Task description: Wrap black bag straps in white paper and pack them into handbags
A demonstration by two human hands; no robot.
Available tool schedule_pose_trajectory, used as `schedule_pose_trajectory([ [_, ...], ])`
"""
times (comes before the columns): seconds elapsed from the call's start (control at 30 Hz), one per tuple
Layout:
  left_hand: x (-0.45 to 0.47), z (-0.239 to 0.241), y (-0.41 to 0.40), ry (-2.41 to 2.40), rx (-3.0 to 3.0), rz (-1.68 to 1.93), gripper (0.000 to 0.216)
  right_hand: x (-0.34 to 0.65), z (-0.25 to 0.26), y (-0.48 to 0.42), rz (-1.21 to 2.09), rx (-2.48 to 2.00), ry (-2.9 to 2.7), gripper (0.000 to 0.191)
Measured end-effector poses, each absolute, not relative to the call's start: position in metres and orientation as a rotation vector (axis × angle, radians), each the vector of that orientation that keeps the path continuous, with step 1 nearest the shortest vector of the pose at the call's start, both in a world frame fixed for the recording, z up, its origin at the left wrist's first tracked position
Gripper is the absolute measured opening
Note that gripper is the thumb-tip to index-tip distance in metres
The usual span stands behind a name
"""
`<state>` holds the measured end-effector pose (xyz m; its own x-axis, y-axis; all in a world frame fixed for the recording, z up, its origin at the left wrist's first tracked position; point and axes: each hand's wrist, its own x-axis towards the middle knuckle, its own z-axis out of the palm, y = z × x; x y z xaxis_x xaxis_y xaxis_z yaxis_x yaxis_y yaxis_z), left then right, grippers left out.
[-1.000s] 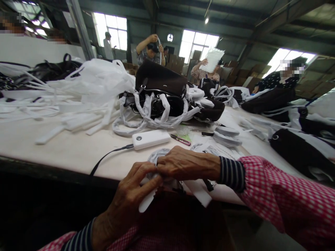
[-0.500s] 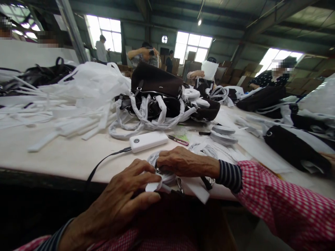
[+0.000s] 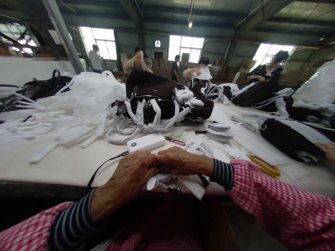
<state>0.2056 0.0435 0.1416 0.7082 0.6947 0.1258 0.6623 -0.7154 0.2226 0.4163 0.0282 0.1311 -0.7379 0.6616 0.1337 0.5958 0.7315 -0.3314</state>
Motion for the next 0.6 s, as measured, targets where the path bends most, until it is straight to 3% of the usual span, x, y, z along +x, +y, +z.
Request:
schedule_pose_trajectory([
  [0.23, 0.205, 0.130, 0.047, 1.093, 2.594, 0.346, 0.014, 0.419, 0.131, 0.030, 0.587, -1.034, -2.529, 0.016],
  [0.4, 0.200, 0.120, 0.053, 1.005, 2.426, 0.498, 0.025, 0.432, 0.149, 0.015, 0.779, -1.138, -2.183, 0.027],
  [0.6, 0.200, 0.115, 0.058, 0.954, 2.369, 0.552, 0.025, 0.452, 0.158, -0.031, 0.676, -1.217, -2.207, 0.040],
])
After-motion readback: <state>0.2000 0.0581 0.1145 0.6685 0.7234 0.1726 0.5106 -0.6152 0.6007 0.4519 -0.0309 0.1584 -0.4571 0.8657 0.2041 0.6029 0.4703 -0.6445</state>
